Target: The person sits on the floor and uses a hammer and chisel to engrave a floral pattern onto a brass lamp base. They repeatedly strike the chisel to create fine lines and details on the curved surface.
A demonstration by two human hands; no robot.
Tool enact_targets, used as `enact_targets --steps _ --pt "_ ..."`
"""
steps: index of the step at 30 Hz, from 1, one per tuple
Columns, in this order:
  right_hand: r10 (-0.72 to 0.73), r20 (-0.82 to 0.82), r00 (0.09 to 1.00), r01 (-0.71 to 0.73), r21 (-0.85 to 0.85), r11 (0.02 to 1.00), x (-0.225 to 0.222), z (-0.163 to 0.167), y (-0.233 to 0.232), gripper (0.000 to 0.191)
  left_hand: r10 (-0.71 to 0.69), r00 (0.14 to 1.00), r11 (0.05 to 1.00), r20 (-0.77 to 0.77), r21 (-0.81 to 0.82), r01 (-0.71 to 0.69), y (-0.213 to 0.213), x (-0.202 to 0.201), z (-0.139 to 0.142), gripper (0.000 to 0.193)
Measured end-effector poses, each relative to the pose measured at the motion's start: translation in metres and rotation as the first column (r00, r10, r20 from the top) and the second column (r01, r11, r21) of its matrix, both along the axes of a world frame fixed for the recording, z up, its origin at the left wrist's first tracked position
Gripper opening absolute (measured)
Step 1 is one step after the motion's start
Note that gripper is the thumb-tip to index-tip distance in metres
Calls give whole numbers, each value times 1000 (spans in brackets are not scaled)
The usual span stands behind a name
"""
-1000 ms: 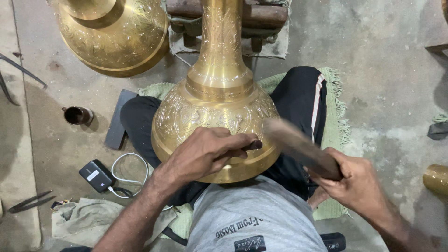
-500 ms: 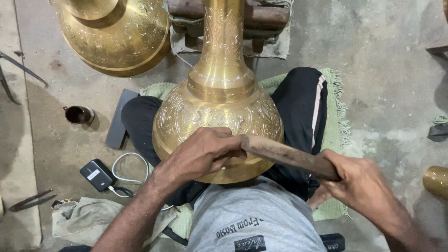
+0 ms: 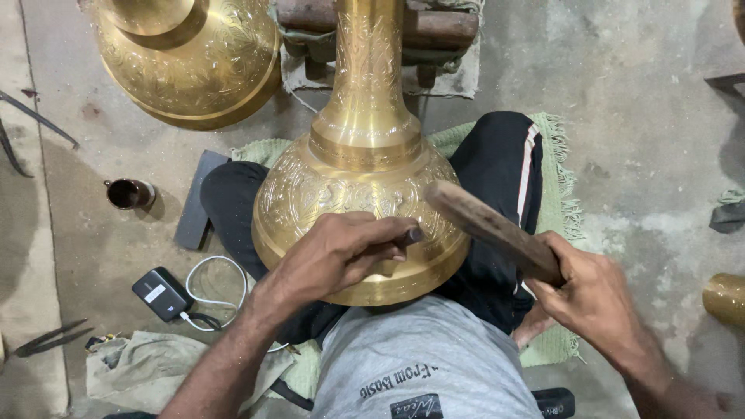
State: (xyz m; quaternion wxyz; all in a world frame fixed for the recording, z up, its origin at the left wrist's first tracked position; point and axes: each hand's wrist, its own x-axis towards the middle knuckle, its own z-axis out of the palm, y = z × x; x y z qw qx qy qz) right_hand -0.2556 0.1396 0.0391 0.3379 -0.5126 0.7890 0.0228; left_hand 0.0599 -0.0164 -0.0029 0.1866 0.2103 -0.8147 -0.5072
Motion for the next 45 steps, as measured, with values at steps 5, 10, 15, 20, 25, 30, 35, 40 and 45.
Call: enact_targets --steps 5,10,15,20,25,30,35,40,45 --pt "107 -5 994 -107 -92 990 0 -10 0 33 38 999 999 -12 2 -38 4 3 5 37" --pt "-89 255 963 148 -223 964 4 -8 9 16 23 1000 1000 -8 -18 -23 4 2 4 40" --pt "92 124 988 -55 -274 960 -1 15 5 25 45 999 999 -29 -19 -45 9 8 2 47" --pt "123 -211 970 -80 204 976 4 21 -13 40 326 944 901 -44 316 -296 28 3 2 34" --pt "125 141 982 -109 -119 987 2 23 -24 73 435 892 898 -118 126 -421 44 -6 7 41" --pt "95 139 986 -73 -160 984 1 24 -27 83 466 884 885 -48 41 -464 49 -13 14 39" --pt "151 0 989 -147 -218 965 5 32 -35 85 477 879 879 14 12 -477 49 -15 17 38" --pt "371 -59 927 -357 -441 823 9 44 -40 73 459 882 886 -106 -16 -463 49 -14 14 32" --pt "288 -85 954 -298 -380 875 6 48 -36 70 453 890 890 52 24 -455 50 -13 13 34"
